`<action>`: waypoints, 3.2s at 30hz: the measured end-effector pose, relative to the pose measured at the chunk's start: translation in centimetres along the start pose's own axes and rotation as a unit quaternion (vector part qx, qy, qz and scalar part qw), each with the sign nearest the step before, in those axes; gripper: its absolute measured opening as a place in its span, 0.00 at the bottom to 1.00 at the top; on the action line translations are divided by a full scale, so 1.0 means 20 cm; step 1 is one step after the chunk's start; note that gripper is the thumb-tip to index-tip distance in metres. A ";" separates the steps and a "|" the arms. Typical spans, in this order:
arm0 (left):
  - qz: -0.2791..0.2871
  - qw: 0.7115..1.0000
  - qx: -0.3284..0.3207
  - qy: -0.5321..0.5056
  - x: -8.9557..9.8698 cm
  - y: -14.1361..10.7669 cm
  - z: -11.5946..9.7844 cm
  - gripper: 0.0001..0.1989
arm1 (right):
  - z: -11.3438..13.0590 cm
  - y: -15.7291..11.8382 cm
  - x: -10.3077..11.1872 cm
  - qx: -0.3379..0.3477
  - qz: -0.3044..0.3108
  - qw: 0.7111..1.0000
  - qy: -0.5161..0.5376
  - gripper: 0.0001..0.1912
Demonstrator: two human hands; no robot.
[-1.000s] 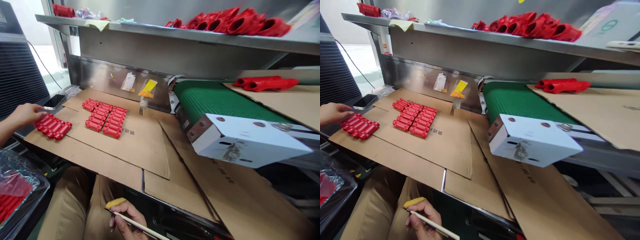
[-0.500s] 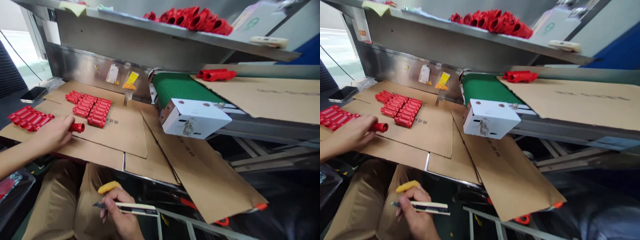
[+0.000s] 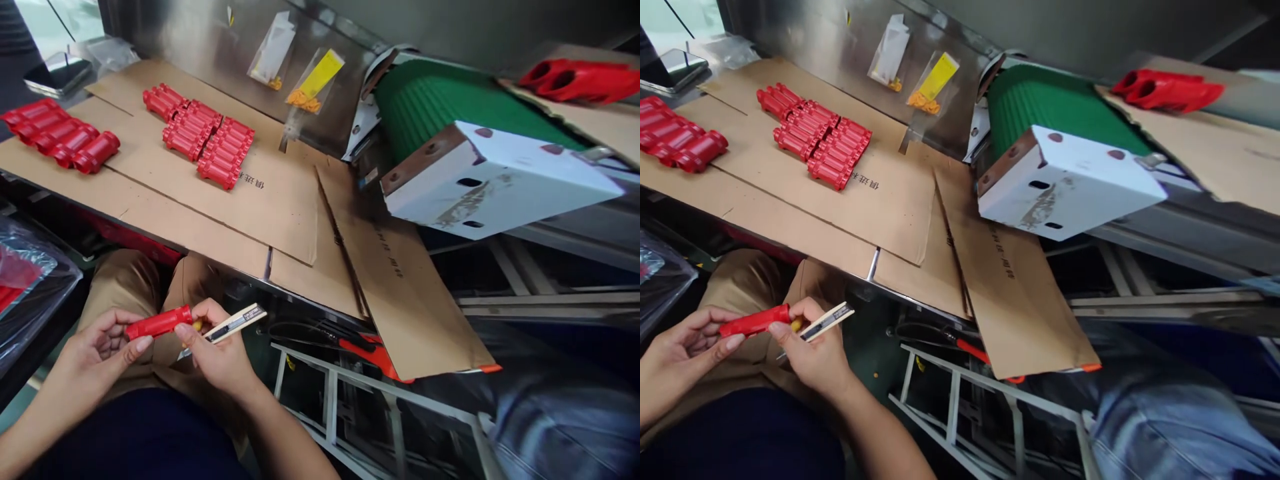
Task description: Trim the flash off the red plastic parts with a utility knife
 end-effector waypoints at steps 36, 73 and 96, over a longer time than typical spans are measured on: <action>-0.007 0.949 0.085 -0.302 -0.05 -0.06 0.09 0.23 | 0.30 -0.25 -0.12 0.366 0.024 0.920 -0.135 0.14; 0.060 0.932 0.206 -0.293 -0.12 -0.07 0.19 0.16 | 0.35 -0.24 -0.25 0.387 0.146 0.892 -0.182 0.22; 0.070 0.937 0.168 -0.298 -0.15 -0.03 0.16 0.16 | 0.41 -0.32 -0.37 0.486 0.166 0.795 -0.321 0.13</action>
Point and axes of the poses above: each hand's wrist, its own y-axis towards the middle knuckle, its own x-axis out of the back of the hand, z = x × y, the point moved 9 cm from there along y, towards the middle knuckle
